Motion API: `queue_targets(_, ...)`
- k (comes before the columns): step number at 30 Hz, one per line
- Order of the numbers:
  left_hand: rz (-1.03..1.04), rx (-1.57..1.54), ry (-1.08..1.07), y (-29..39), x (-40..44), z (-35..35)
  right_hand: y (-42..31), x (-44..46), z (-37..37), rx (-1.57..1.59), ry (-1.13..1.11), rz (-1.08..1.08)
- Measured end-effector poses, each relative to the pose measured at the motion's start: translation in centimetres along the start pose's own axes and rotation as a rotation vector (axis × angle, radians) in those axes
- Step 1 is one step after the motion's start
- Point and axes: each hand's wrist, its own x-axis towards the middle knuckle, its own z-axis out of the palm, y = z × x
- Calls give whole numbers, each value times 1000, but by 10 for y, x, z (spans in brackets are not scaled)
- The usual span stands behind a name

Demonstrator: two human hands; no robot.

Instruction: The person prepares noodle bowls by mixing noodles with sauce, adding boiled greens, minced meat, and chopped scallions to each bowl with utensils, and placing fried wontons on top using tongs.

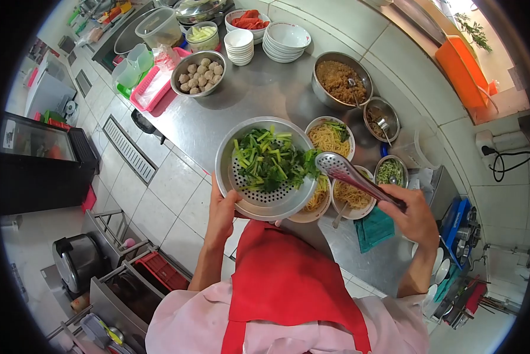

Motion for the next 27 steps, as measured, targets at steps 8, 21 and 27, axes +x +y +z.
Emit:
queue_targets(8,-1,46,108,12,-1,-29,22,-16,-18,-114,-86,92)
queue_targets(21,12,30,168,14,-7,-35,46,13,55,-632,-96,8)
queue_targets(27,0,19,155,12,-9,-33,50,4,45,-533,-63,124)
